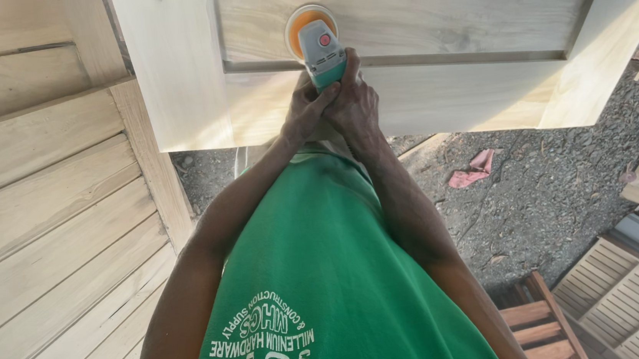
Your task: The person uses an orbital sander to smooth the surface of a wooden door. They systematically move the sander across the flat panels and frame of the door, occasionally using their left hand to feel the surface.
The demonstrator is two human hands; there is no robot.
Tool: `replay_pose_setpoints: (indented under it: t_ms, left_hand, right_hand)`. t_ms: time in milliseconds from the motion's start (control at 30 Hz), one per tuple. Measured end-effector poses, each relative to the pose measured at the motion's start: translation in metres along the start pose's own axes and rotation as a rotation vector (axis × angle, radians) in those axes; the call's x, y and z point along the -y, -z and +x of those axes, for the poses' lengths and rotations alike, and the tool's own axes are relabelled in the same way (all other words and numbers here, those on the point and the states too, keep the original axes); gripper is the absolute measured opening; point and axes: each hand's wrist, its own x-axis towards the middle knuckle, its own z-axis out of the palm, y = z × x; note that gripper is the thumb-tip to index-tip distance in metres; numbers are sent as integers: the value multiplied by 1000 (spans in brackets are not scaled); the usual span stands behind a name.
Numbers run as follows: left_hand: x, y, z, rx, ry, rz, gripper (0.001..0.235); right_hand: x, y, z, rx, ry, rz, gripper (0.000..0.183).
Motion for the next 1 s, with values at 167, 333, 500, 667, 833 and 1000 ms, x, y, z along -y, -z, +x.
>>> replay_pose_setpoints:
  t_ms: [167,333,500,667,833,1000]
  left_hand:
    - [22,-76,32,76,147,204,60]
    - [14,-149,54,124,198,564,64]
    - [16,-173,70,127,88,959,60]
    - [25,-91,117,5,-645,1492,68]
    - [-12,-6,140,-216,-613,1747,109]
    - [-12,-7,152,-499,-543,1807,101]
  right_hand:
    - [-43,68,-13,-71,-62,11,78]
    - [-119,118,-15,-105,-180,5,78]
    - [-208,169,-19,-151,-307,-81,80]
    - [-274,221,-27,-277,-363,-100,80]
    - [-308,254,-16,-265,-453,-18,83]
    - [-299,252,-2,-285,-500,32,82]
